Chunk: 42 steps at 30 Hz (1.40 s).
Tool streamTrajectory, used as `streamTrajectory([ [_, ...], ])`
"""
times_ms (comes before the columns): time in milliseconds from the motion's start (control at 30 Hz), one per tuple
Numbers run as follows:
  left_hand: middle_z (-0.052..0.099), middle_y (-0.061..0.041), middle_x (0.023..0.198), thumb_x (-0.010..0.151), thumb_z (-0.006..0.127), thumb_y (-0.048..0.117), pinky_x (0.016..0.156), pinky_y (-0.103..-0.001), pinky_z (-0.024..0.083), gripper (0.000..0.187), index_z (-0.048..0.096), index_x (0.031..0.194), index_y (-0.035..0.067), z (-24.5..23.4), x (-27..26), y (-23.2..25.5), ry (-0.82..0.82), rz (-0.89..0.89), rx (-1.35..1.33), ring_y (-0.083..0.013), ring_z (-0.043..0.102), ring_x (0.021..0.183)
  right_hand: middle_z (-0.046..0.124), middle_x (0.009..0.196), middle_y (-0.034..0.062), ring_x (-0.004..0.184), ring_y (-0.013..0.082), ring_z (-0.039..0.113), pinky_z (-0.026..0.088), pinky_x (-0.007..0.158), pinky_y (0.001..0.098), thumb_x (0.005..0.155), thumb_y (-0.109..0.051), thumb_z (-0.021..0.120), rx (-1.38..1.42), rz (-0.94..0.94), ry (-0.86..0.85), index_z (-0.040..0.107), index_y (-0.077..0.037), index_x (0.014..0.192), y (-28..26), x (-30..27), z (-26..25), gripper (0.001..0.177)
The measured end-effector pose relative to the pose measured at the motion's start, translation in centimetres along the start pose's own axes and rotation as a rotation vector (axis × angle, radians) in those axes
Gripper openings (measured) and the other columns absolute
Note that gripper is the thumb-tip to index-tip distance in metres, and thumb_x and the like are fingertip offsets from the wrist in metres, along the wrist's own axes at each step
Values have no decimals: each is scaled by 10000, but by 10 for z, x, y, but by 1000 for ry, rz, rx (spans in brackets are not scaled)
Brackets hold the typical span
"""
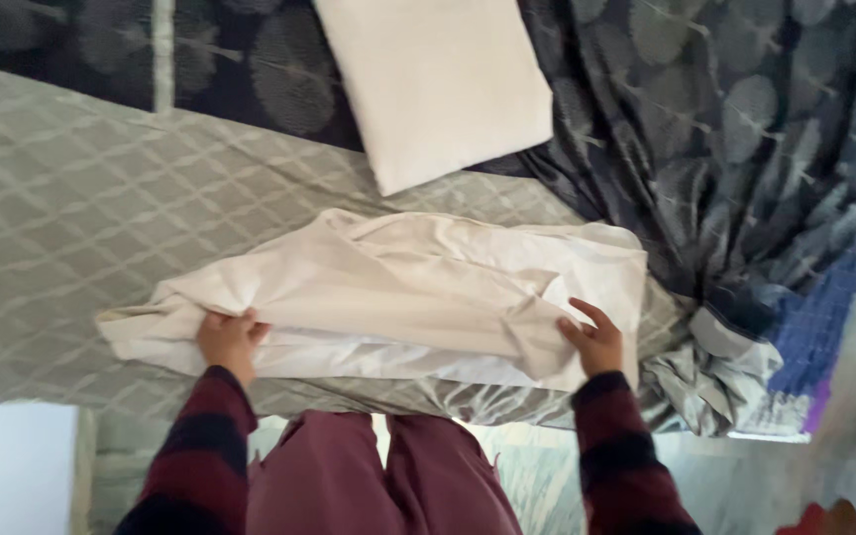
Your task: The person folds a white sheet on a bed, smoothing and aligning edges before folding it into a compact rectangle. The person then folds a patterned blanket and places it on the bed.
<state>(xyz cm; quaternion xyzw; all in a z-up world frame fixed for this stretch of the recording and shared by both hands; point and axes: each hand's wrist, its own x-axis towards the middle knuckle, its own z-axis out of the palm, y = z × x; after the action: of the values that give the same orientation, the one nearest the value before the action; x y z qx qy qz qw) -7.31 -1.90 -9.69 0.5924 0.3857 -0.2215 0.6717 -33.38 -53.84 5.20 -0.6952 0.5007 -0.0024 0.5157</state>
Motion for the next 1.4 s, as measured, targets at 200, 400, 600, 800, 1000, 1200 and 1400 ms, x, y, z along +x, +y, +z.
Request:
streamTrajectory([
  [200,670,-115,1094,898,637,-104,715,-386,641,320,603,1203,-14,8,10,-5,29,99,123,-231,703,878,766,980,130,845,141,703,559,767,274,879,-83,768,104,-126,301,672,-57,1283,54,32,20,416],
  [400,679,-149,1066,909,666,-39,663,-359,662,288,584,1184,-13,12,1,14,-8,21,178,-253,718,817,747,1128,89,931,218,662,555,696,349,885,-339,650,582,364,214,628,-138,1311,46,30,30,472],
  [600,693,-218,1073,985,832,416,922,-505,535,525,625,1140,-41,7,-44,51,387,359,981,-390,672,1048,755,986,120,822,233,709,568,698,365,783,-215,796,-175,22,3,556,-99,1333,88,34,46,612],
  [800,469,-264,1456,789,888,590,1113,-579,351,948,484,1447,40,-67,-7,65,656,703,1046,-449,423,1372,749,1063,117,898,269,726,568,775,422,915,-194,766,-486,-151,385,659,-117,1291,60,13,44,399],
  [1000,388,-328,1550,585,912,656,1080,-585,293,1251,436,1585,75,-99,12,93,243,760,1401,-502,339,1393,575,1412,155,1346,368,486,394,1129,498,849,-236,812,-809,-338,409,547,-124,1464,-14,-34,84,679],
  [1200,702,-121,1252,869,782,426,1005,-438,502,523,657,1253,93,-83,4,136,-50,750,1361,-310,651,1169,439,1511,149,1417,375,382,296,1172,538,732,-329,845,-1063,-603,-22,461,-188,1468,-31,-51,126,842],
  [1400,723,-89,953,787,783,186,863,-469,538,222,717,989,122,-69,2,156,-201,878,1675,-320,691,966,229,1673,115,1544,352,212,316,1155,619,796,-336,813,-1166,-274,-167,240,-367,1583,-14,-44,139,974],
])
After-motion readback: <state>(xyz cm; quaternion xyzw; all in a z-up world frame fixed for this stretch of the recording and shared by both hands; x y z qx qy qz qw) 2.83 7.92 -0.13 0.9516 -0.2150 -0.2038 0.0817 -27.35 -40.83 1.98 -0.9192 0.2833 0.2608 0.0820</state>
